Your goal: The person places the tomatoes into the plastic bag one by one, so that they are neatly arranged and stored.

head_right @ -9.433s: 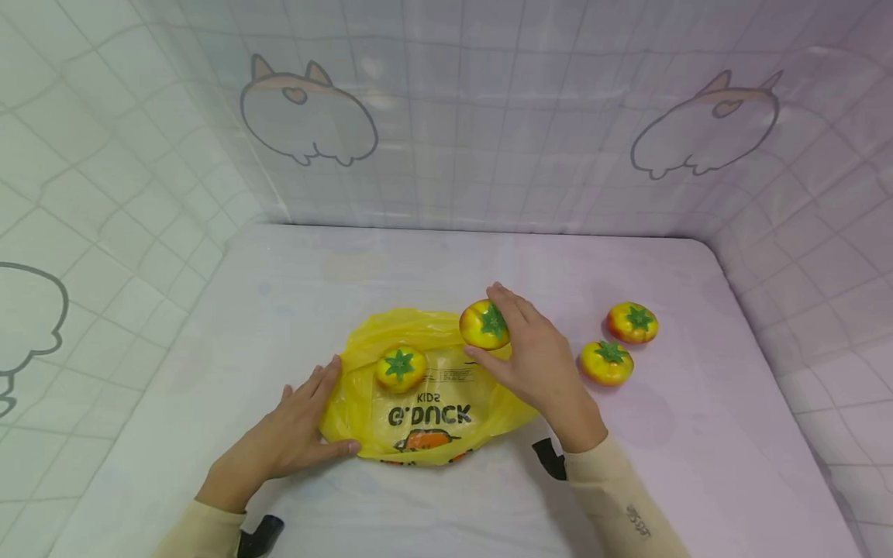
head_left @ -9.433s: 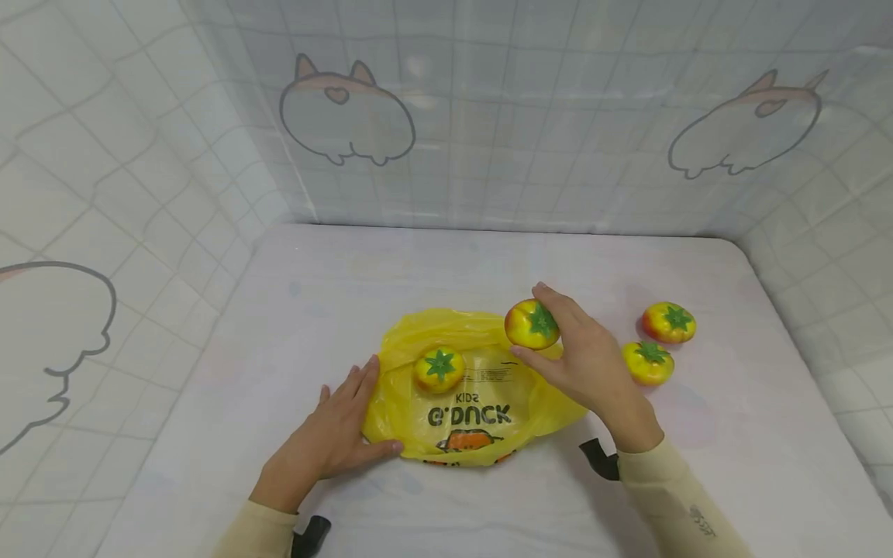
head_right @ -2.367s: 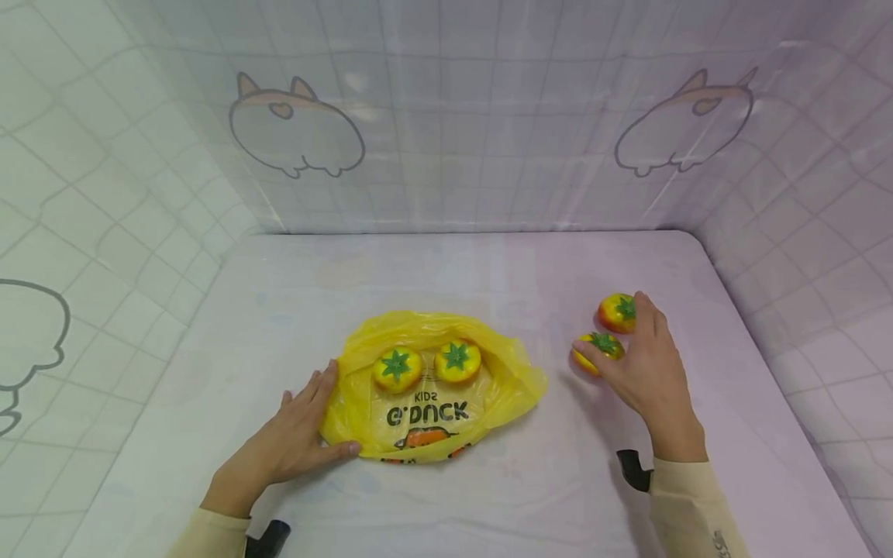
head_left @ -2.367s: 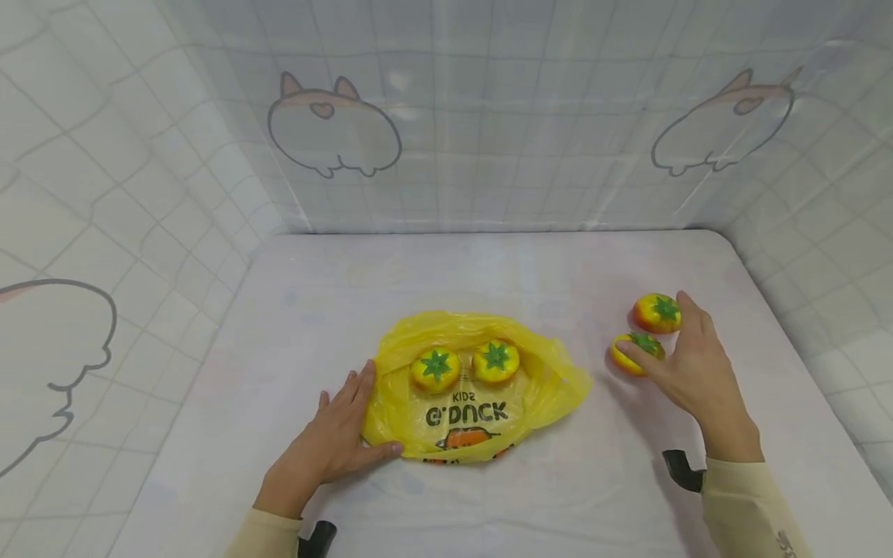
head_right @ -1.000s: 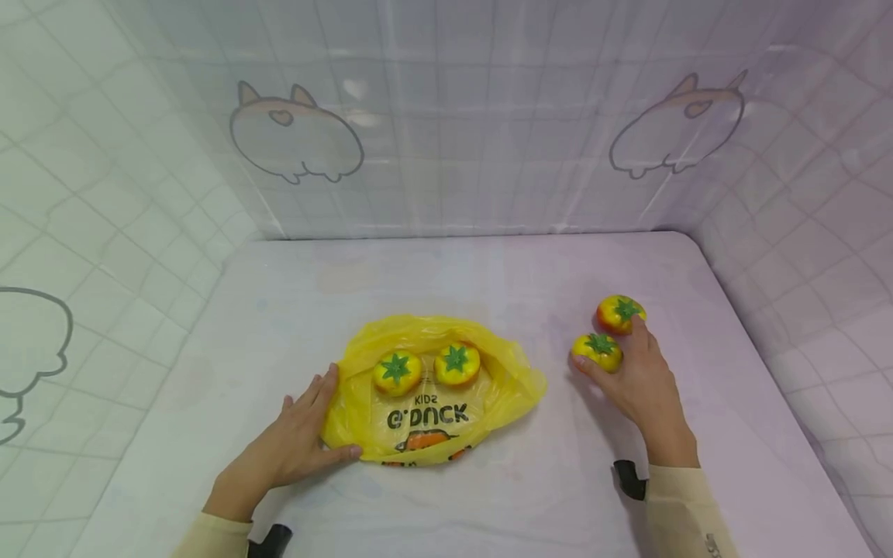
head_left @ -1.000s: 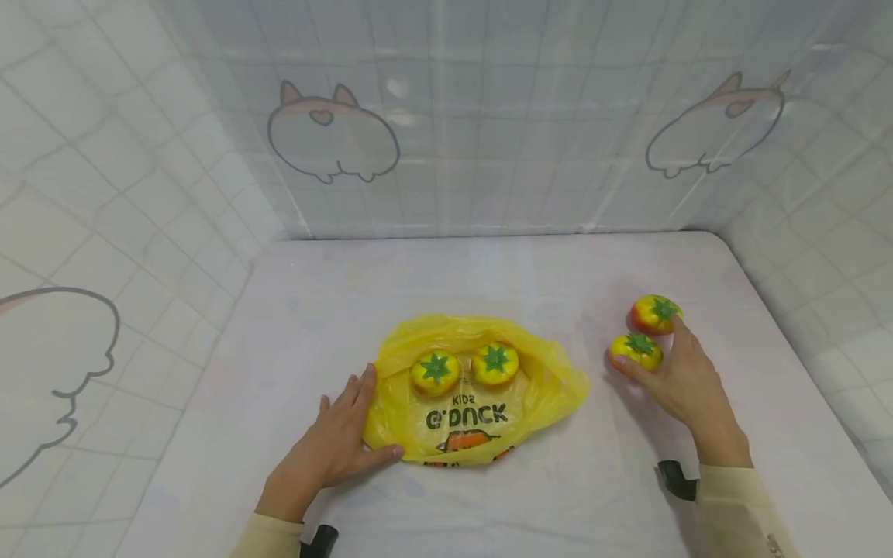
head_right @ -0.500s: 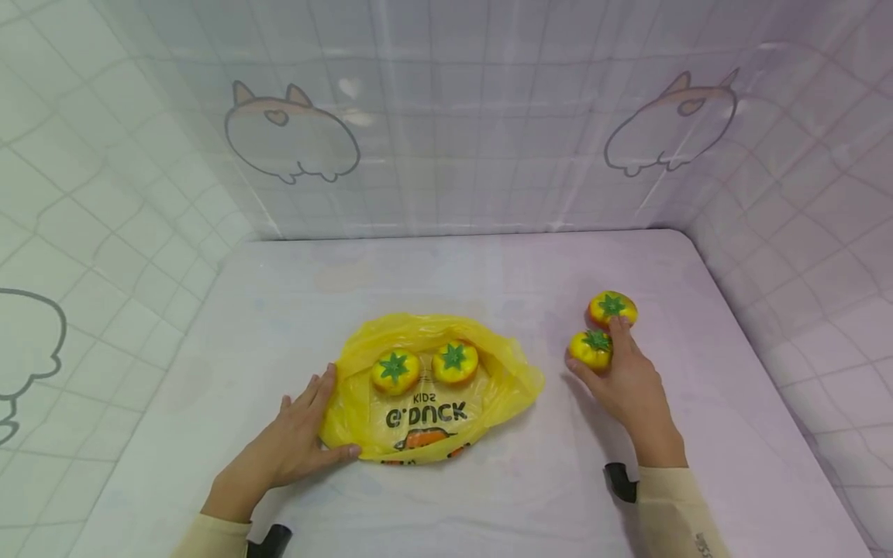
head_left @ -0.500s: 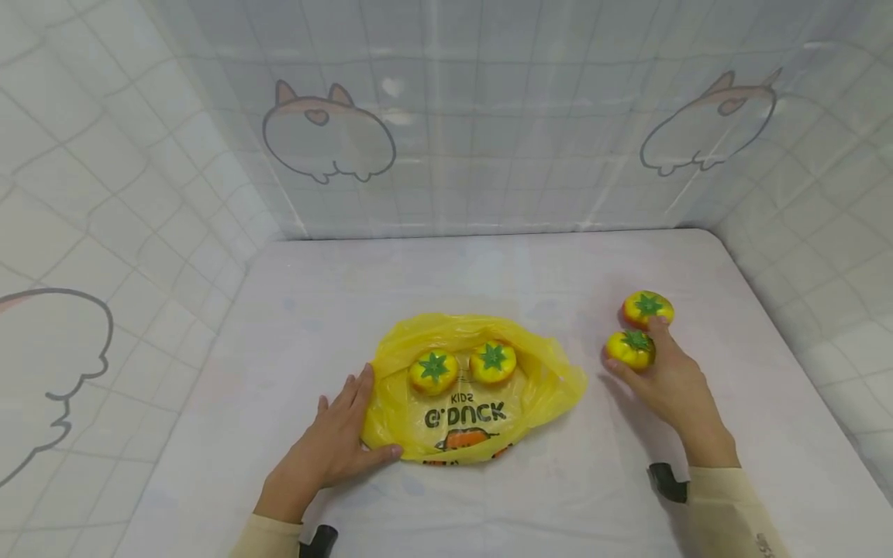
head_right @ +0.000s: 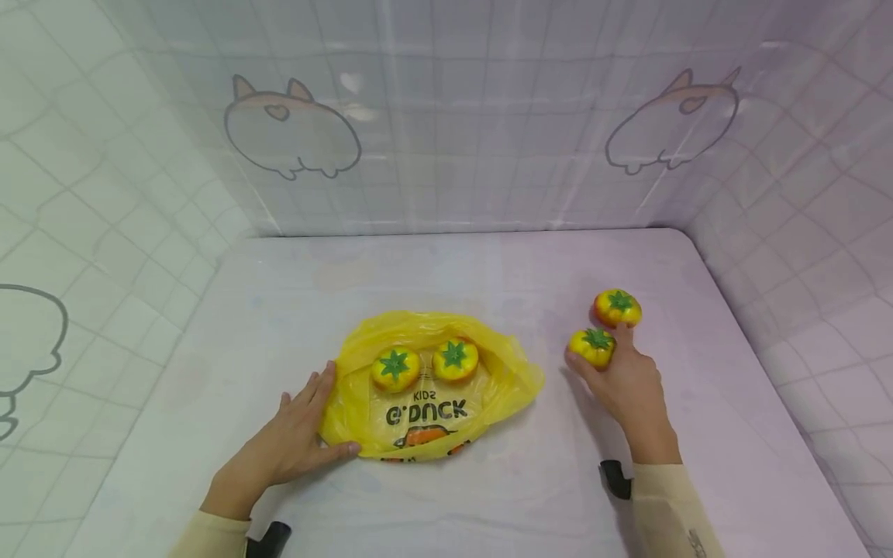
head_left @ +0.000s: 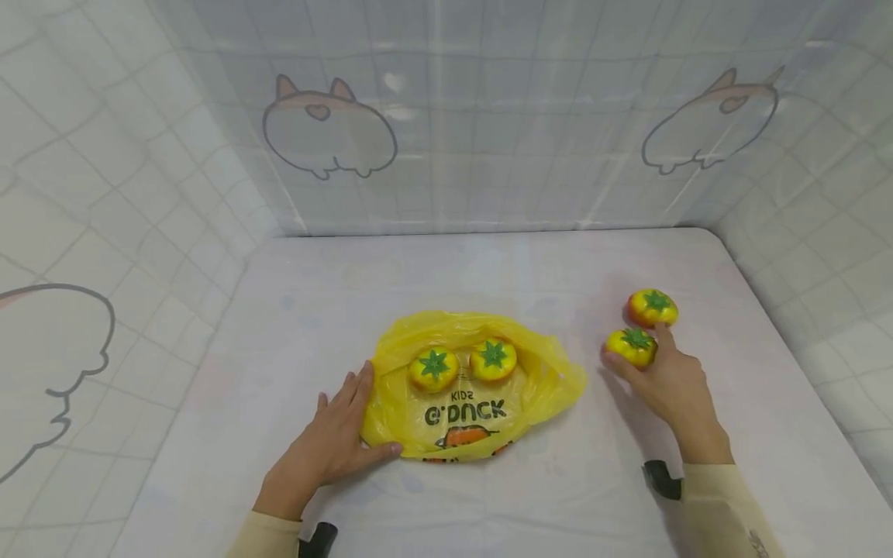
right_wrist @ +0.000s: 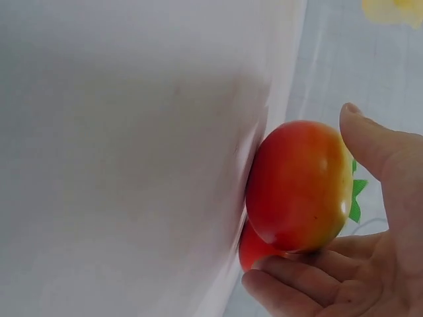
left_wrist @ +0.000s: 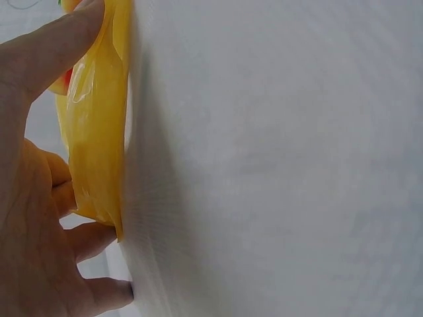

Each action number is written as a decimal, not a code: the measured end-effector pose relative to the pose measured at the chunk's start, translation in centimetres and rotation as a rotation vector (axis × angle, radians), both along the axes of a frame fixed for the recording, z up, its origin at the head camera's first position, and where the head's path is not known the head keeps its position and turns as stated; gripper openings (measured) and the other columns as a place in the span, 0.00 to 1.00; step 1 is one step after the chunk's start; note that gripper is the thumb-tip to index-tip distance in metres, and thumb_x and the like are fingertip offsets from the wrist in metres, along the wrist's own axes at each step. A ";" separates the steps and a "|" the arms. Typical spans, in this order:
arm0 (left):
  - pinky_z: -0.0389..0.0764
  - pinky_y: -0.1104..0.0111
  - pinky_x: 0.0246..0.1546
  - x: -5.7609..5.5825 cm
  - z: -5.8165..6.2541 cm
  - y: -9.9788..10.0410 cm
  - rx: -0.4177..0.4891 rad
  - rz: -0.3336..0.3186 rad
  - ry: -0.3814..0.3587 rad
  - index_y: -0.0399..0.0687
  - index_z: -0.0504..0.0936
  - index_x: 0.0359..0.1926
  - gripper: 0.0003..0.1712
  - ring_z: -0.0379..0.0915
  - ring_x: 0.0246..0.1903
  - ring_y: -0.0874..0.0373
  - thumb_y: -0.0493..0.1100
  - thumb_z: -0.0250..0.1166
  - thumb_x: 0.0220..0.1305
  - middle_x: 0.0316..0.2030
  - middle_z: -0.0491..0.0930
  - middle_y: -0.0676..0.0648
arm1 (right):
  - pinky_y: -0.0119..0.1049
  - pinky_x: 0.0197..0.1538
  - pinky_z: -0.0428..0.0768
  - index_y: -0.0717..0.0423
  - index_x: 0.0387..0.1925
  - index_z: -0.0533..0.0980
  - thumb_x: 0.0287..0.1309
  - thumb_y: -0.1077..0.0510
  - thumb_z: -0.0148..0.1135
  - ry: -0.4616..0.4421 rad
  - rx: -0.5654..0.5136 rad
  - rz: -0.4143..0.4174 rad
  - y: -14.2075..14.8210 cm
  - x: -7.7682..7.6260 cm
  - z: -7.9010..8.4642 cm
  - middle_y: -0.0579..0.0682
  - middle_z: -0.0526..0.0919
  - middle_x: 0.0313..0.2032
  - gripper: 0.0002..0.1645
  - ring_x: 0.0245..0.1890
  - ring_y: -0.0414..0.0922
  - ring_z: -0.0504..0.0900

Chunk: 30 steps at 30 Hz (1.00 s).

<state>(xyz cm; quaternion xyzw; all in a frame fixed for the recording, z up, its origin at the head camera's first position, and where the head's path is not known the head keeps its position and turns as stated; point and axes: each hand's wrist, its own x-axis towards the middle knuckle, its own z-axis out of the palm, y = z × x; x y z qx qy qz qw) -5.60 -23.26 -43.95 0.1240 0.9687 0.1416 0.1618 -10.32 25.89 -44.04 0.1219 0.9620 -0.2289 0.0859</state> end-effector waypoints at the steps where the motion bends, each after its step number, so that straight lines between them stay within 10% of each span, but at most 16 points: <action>1: 0.51 0.29 0.70 0.0 0.0 0.0 0.002 -0.002 0.004 0.43 0.36 0.83 0.76 0.45 0.79 0.36 0.83 0.62 0.53 0.82 0.44 0.39 | 0.68 0.47 0.79 0.71 0.78 0.46 0.59 0.20 0.55 0.006 -0.001 0.002 0.0 0.0 0.0 0.86 0.72 0.54 0.71 0.47 0.75 0.78; 30: 0.50 0.29 0.70 -0.1 0.0 0.1 -0.007 0.000 -0.002 0.43 0.36 0.83 0.76 0.45 0.79 0.36 0.82 0.63 0.53 0.82 0.44 0.39 | 0.68 0.51 0.77 0.69 0.75 0.58 0.64 0.26 0.58 0.105 -0.012 0.053 -0.6 -0.1 0.1 0.82 0.72 0.59 0.60 0.49 0.74 0.78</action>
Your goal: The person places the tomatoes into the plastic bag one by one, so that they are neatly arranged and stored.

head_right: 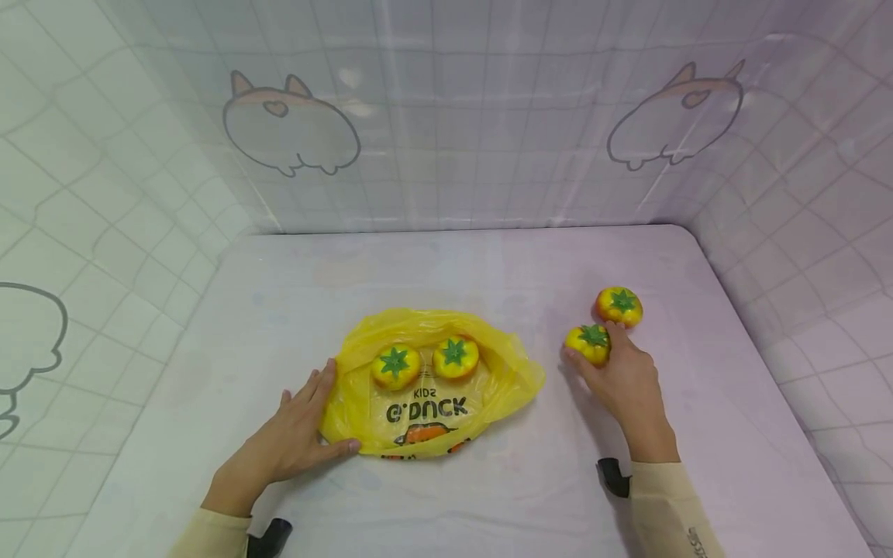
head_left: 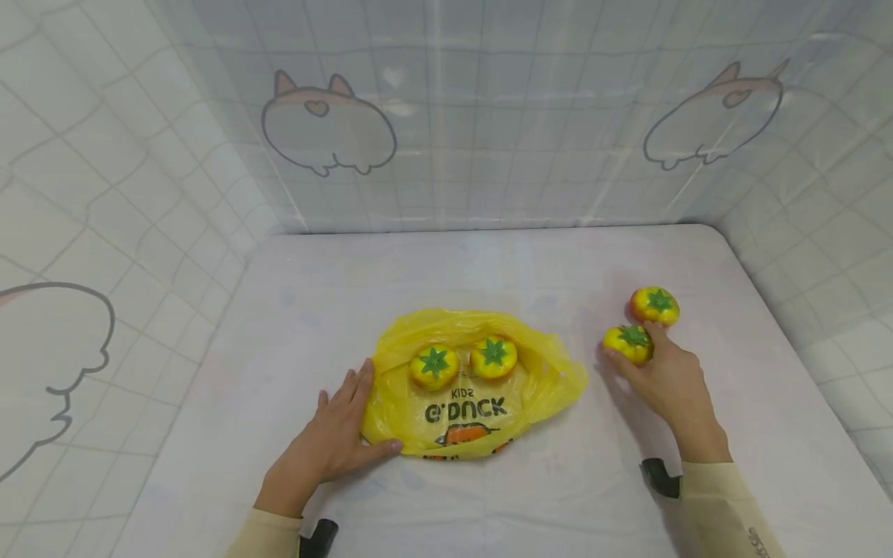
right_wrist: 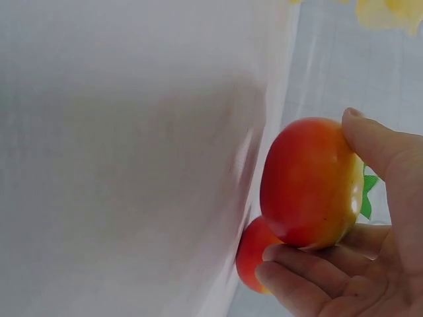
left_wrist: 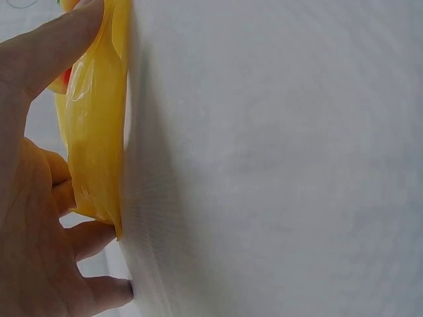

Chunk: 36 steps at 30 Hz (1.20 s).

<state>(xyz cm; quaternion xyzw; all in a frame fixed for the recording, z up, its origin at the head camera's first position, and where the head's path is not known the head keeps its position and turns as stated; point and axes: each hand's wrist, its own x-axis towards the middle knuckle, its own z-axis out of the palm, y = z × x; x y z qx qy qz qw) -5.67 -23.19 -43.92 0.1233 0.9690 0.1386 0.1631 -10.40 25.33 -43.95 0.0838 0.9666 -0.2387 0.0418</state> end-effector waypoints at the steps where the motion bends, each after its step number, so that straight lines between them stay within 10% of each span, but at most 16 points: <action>1: 0.49 0.29 0.70 0.0 0.0 0.0 0.000 0.003 -0.002 0.43 0.36 0.83 0.76 0.45 0.79 0.36 0.82 0.63 0.53 0.82 0.43 0.39 | 0.68 0.51 0.77 0.69 0.75 0.58 0.64 0.26 0.58 0.010 -0.002 0.002 0.0 0.0 0.0 0.82 0.73 0.57 0.60 0.48 0.74 0.78; 28: 0.51 0.29 0.70 0.1 -0.3 0.0 0.006 0.001 0.017 0.43 0.38 0.83 0.76 0.45 0.79 0.37 0.82 0.64 0.53 0.82 0.45 0.41 | 0.50 0.35 0.77 0.65 0.72 0.66 0.63 0.34 0.67 0.293 -0.070 0.045 -2.3 -0.4 2.5 0.70 0.82 0.52 0.51 0.32 0.58 0.75; 36: 0.52 0.28 0.69 0.1 -0.1 0.1 0.017 0.002 0.022 0.42 0.38 0.83 0.75 0.45 0.79 0.36 0.81 0.64 0.54 0.82 0.44 0.39 | 0.66 0.48 0.81 0.67 0.69 0.69 0.58 0.41 0.74 0.415 -0.139 0.116 -4.5 -0.8 2.7 0.71 0.79 0.59 0.48 0.43 0.67 0.82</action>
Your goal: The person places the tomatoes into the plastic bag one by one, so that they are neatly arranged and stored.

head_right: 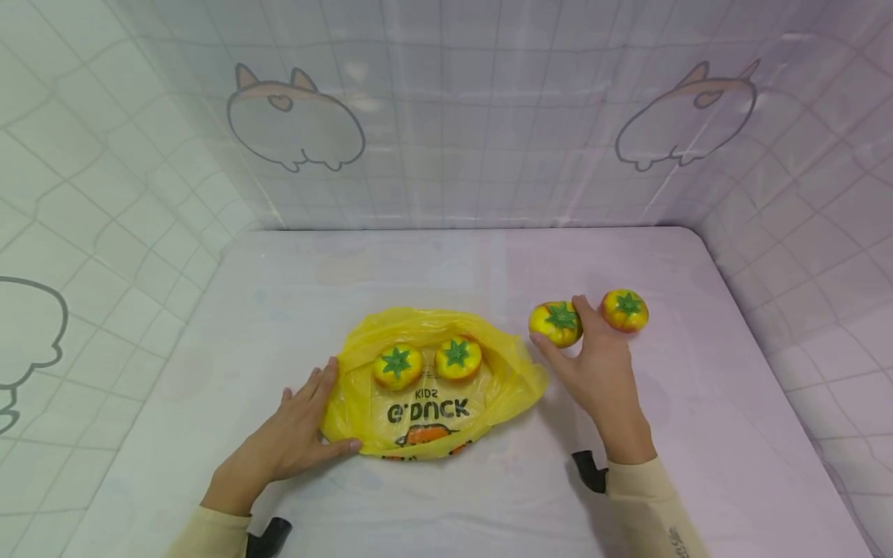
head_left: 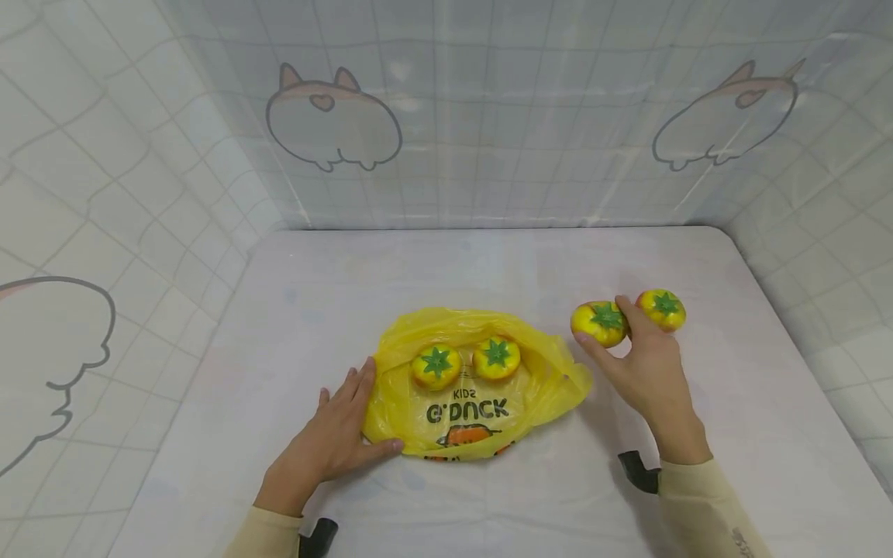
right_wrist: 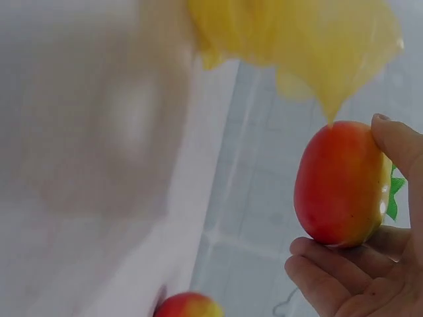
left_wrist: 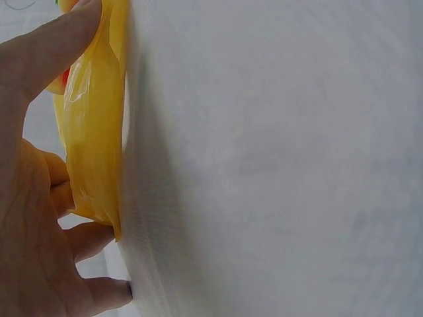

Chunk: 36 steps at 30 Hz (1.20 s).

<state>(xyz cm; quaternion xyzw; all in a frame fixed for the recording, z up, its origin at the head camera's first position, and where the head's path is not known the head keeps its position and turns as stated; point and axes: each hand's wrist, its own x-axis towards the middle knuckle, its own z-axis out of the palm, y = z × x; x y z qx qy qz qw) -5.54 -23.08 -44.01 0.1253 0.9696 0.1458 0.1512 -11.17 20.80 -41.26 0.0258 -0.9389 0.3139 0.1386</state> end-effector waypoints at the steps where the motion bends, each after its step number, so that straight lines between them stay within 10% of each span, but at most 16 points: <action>1: 0.51 0.28 0.69 0.0 0.0 0.0 0.004 0.000 0.000 0.41 0.38 0.83 0.75 0.45 0.79 0.36 0.81 0.64 0.54 0.82 0.44 0.40 | 0.67 0.51 0.80 0.68 0.69 0.69 0.58 0.41 0.74 0.008 -0.010 0.009 -0.3 0.0 0.0 0.71 0.79 0.59 0.49 0.47 0.68 0.82; 36: 0.51 0.30 0.70 0.0 -0.2 -0.1 -0.017 -0.011 -0.003 0.40 0.38 0.83 0.76 0.44 0.79 0.37 0.83 0.61 0.53 0.82 0.43 0.40 | 0.54 0.64 0.78 0.61 0.73 0.67 0.56 0.37 0.76 0.010 -0.034 0.285 -9.8 1.3 2.8 0.59 0.76 0.68 0.53 0.66 0.58 0.78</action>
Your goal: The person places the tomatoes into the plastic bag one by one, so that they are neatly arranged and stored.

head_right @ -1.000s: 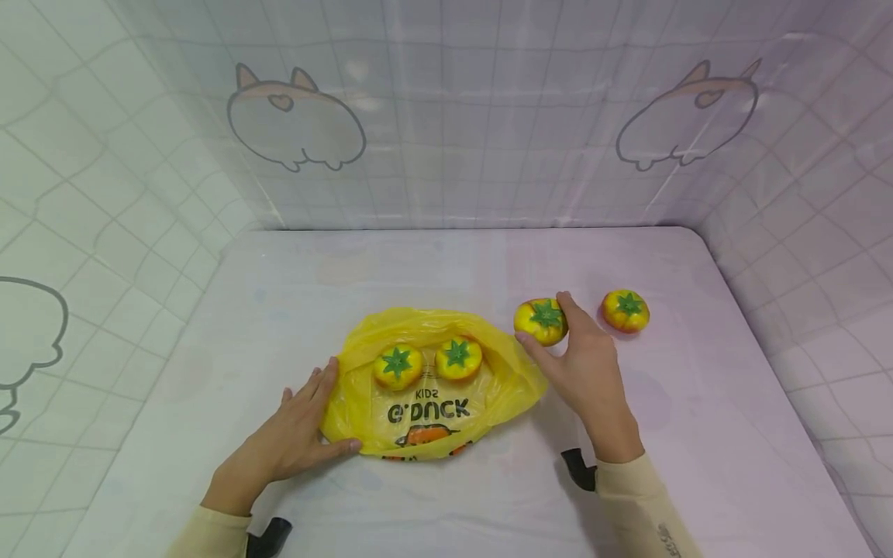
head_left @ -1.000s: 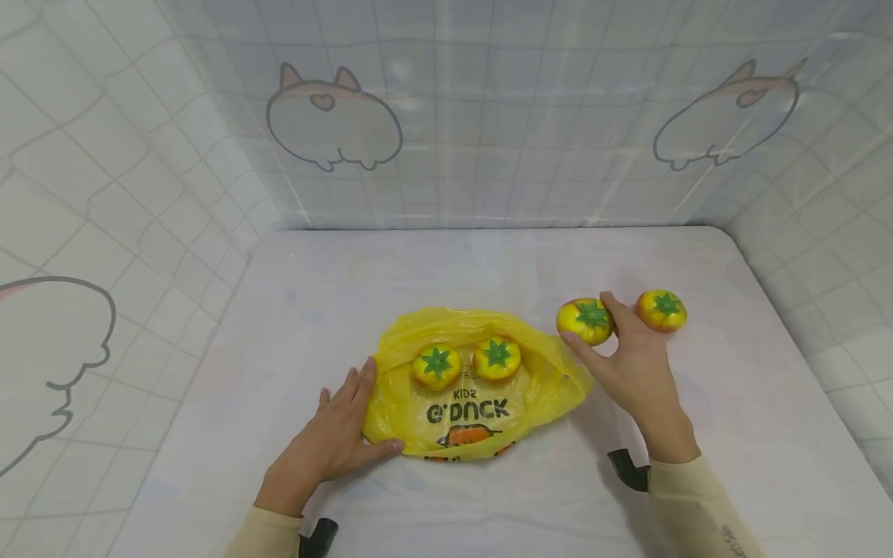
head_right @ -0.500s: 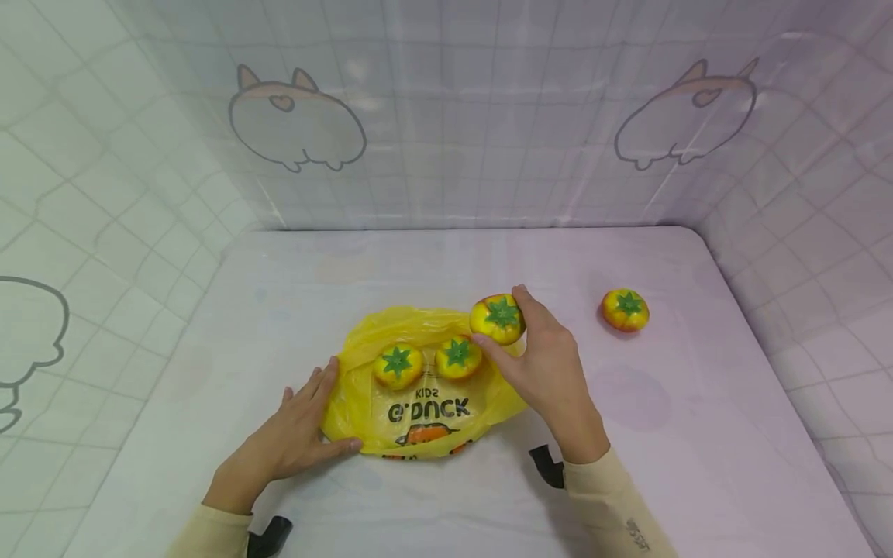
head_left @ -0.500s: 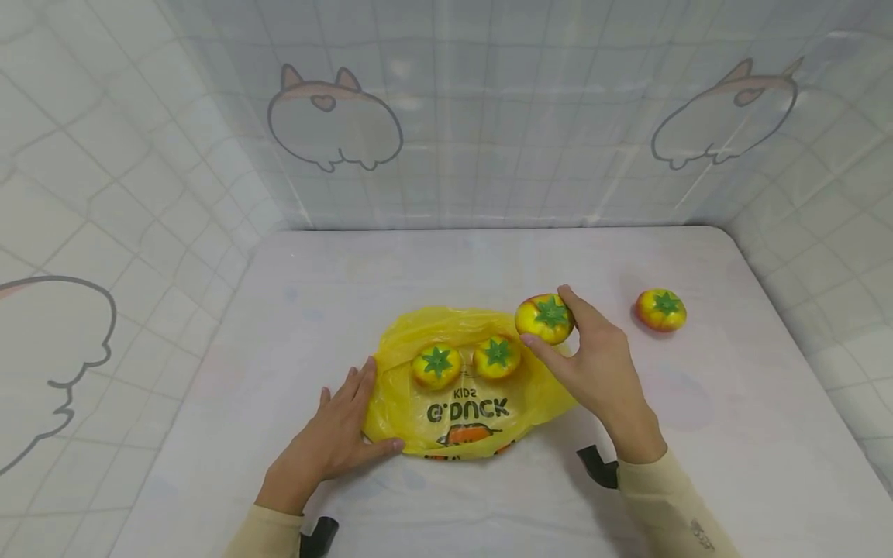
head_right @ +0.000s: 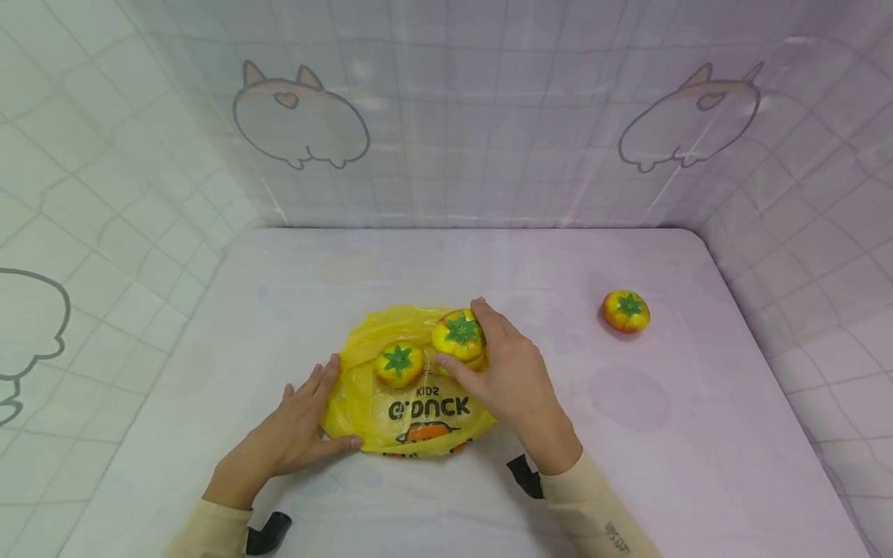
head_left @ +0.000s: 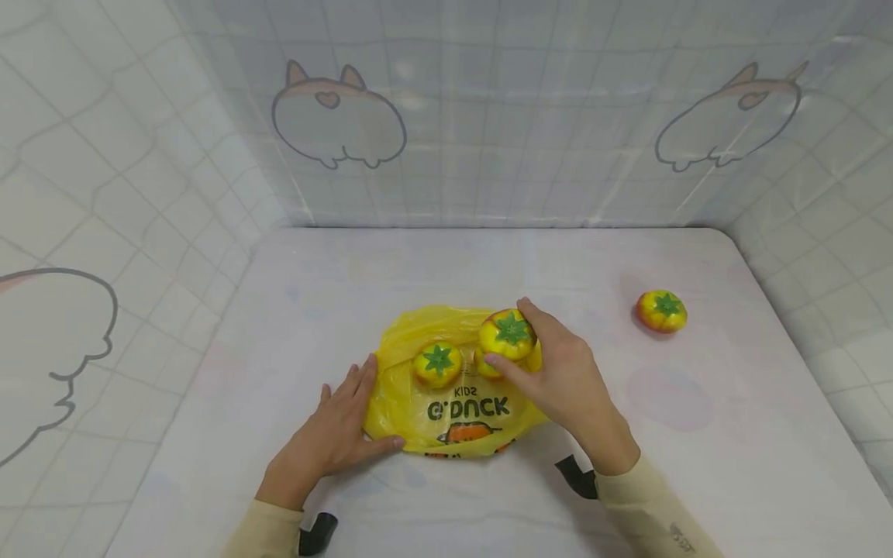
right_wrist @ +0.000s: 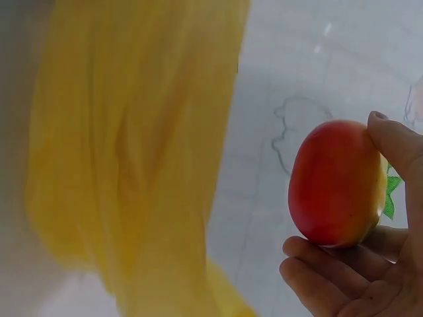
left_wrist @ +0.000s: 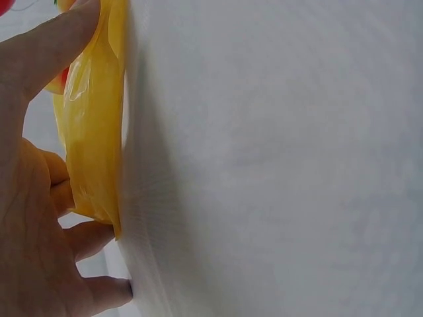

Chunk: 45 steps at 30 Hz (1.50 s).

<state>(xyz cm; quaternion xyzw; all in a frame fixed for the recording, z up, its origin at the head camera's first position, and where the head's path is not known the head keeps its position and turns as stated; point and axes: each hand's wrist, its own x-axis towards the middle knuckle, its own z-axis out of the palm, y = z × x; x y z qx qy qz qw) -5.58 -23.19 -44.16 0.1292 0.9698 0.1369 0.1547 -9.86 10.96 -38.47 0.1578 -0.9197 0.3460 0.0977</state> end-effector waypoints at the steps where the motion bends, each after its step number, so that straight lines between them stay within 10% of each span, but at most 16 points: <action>1: 0.51 0.29 0.70 0.0 0.1 0.0 0.002 0.001 0.002 0.40 0.39 0.82 0.76 0.44 0.79 0.37 0.83 0.62 0.53 0.82 0.43 0.40 | 0.54 0.64 0.78 0.61 0.73 0.67 0.55 0.37 0.75 -0.001 0.003 0.013 -0.3 0.1 0.0 0.59 0.76 0.68 0.53 0.66 0.58 0.78; 16: 0.53 0.29 0.69 0.1 0.3 -0.1 0.016 0.002 0.007 0.41 0.40 0.83 0.76 0.47 0.78 0.36 0.84 0.62 0.52 0.81 0.46 0.39 | 0.44 0.43 0.89 0.60 0.68 0.69 0.51 0.36 0.78 0.086 0.049 0.206 -4.9 1.7 -1.8 0.61 0.84 0.56 0.52 0.43 0.53 0.89; 25: 0.54 0.28 0.68 0.2 0.2 -0.2 0.014 -0.006 0.023 0.40 0.40 0.82 0.76 0.47 0.78 0.35 0.83 0.62 0.53 0.81 0.46 0.39 | 0.44 0.47 0.88 0.60 0.66 0.70 0.53 0.33 0.75 0.041 0.059 0.275 -6.4 3.3 -3.0 0.58 0.85 0.54 0.50 0.45 0.52 0.89; 45: 0.56 0.28 0.68 0.3 0.2 -0.2 -0.002 -0.012 0.025 0.39 0.41 0.82 0.75 0.48 0.78 0.35 0.81 0.64 0.54 0.81 0.47 0.37 | 0.41 0.29 0.86 0.59 0.63 0.72 0.53 0.30 0.73 0.007 0.268 0.210 -7.3 4.5 -4.6 0.63 0.83 0.59 0.48 0.24 0.50 0.86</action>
